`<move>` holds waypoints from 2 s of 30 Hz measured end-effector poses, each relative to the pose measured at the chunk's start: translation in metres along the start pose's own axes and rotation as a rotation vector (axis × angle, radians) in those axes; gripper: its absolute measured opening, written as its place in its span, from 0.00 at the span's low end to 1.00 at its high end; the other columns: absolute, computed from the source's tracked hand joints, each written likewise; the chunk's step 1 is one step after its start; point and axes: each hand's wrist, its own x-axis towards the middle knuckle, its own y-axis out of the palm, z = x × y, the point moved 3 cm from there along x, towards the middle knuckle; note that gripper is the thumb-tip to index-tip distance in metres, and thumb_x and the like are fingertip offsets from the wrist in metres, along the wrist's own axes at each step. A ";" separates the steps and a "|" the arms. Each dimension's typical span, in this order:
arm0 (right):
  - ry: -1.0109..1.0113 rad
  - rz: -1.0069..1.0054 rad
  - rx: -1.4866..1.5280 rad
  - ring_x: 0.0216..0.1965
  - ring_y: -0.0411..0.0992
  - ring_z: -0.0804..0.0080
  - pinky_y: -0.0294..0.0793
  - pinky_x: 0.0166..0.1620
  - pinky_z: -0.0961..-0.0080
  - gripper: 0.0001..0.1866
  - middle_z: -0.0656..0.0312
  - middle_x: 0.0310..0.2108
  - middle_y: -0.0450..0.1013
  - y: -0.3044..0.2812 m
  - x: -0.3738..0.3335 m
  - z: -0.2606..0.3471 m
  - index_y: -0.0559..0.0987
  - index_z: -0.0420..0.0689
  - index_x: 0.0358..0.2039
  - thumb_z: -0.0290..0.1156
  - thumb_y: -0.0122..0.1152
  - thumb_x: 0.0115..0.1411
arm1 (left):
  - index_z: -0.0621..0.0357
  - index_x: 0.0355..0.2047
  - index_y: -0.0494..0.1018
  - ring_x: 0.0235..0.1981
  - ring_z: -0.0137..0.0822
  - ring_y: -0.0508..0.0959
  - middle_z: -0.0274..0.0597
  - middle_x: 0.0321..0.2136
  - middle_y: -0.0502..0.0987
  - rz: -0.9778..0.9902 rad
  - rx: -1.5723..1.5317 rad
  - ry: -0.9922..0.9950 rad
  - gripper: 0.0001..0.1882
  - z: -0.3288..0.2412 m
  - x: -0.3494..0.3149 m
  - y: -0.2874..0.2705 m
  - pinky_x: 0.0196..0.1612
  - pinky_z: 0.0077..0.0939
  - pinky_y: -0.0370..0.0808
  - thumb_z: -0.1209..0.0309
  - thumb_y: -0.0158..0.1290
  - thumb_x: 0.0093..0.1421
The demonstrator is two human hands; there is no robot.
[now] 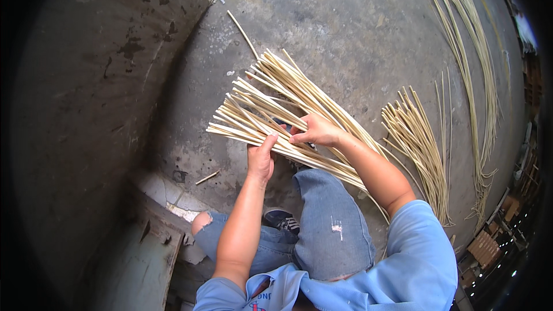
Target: The person gathers thin wooden sticks from the floor, aligns them into bundles, and secures each bundle with a rubber band. The person repeats this process multiple times, creating several tied bundles.
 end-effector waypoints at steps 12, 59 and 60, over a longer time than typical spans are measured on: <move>-0.013 -0.151 0.318 0.29 0.70 0.81 0.70 0.34 0.78 0.10 0.68 0.27 0.75 -0.007 0.016 -0.023 0.82 0.39 0.34 0.31 0.63 0.54 | 0.67 0.55 0.72 0.48 0.41 0.82 0.52 0.48 0.82 0.034 0.060 0.031 0.17 0.004 0.000 -0.004 0.55 0.34 0.79 0.79 0.55 0.66; 0.157 0.125 0.419 0.26 0.74 0.78 0.73 0.31 0.78 0.13 0.65 0.26 0.77 -0.014 0.022 -0.026 0.81 0.41 0.33 0.36 0.76 0.55 | 0.63 0.43 0.76 0.40 0.35 0.83 0.43 0.37 0.82 -0.031 0.032 0.099 0.08 0.001 -0.007 0.002 0.46 0.29 0.79 0.79 0.61 0.64; 0.163 0.127 0.311 0.25 0.73 0.78 0.72 0.30 0.79 0.14 0.66 0.25 0.76 -0.017 0.021 -0.027 0.81 0.41 0.33 0.36 0.76 0.55 | 0.64 0.42 0.77 0.39 0.34 0.83 0.43 0.35 0.82 -0.028 0.004 0.112 0.07 0.002 -0.008 0.007 0.45 0.28 0.80 0.79 0.61 0.64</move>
